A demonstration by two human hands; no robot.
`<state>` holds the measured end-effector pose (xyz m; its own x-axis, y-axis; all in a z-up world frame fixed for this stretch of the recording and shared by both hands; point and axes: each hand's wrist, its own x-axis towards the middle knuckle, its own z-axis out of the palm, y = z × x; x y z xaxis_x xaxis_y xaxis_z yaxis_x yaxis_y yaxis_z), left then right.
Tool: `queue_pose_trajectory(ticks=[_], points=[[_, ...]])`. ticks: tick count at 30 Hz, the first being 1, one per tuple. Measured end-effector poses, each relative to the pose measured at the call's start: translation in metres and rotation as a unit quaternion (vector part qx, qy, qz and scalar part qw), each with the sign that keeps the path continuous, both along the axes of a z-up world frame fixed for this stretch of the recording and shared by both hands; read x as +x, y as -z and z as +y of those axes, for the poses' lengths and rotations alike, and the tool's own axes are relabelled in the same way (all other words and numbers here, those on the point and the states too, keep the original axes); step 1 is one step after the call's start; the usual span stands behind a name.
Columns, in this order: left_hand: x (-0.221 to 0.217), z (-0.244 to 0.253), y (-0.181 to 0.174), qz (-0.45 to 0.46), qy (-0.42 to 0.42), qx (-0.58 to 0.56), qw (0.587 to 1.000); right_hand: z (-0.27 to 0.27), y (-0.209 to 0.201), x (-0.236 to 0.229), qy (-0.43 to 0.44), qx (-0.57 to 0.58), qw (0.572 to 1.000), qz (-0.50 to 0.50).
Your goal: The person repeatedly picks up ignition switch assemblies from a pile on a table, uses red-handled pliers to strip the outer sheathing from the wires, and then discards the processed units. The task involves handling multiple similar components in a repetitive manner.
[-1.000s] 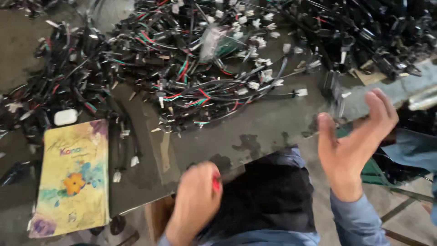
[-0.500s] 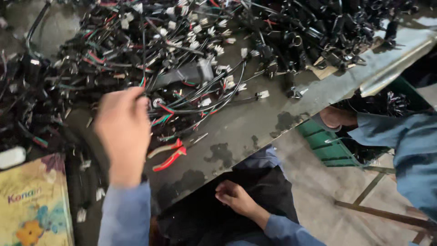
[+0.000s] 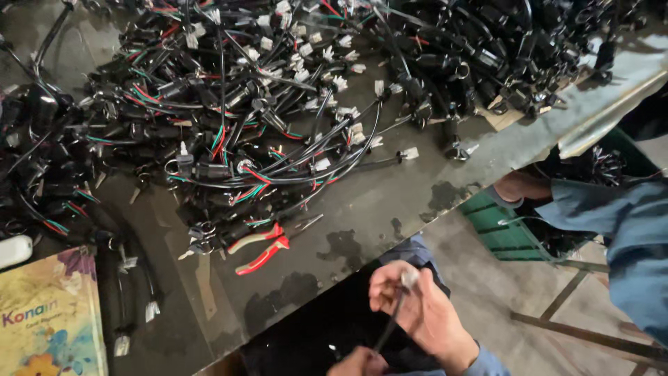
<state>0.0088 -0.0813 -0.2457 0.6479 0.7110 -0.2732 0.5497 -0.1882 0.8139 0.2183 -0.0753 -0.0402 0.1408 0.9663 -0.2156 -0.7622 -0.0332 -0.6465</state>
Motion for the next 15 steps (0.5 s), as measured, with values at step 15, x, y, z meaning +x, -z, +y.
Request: queue_pose_trajectory(ticks=[15], points=[[-0.008,0.000,0.068,-0.194,-0.060,-0.128,0.971,0.011,-0.030,-0.015,0.209,0.083,0.916,-0.332]])
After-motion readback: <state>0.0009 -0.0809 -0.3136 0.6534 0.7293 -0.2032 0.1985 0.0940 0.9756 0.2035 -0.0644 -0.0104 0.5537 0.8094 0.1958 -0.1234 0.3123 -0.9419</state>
